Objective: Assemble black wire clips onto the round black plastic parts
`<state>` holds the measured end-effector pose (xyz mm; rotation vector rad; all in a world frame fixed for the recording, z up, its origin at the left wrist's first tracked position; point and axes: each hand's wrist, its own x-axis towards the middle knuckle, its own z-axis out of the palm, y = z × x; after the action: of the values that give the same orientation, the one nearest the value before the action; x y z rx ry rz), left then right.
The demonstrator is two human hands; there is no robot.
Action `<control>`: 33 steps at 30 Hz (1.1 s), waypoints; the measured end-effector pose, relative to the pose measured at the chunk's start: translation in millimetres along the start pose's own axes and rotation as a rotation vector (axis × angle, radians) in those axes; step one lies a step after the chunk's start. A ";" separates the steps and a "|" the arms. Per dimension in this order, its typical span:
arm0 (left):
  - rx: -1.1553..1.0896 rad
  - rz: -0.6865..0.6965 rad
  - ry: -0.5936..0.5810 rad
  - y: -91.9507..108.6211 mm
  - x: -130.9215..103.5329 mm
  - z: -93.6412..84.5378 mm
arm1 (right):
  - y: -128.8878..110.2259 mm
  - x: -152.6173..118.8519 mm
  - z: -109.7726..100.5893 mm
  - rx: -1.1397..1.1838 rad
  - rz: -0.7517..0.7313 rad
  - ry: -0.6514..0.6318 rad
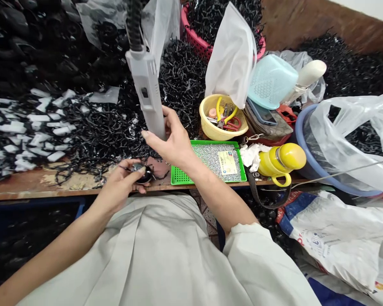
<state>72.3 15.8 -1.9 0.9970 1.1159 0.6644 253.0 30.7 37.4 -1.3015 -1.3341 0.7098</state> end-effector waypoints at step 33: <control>-0.295 -0.029 -0.152 -10.4 -5.1 -21.8 | -38.9 -36.9 68.9 0.692 0.076 0.265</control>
<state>49.6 13.8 -11.6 0.7634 0.8687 0.6949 170.1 5.2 47.2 -0.8447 -0.7240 0.9120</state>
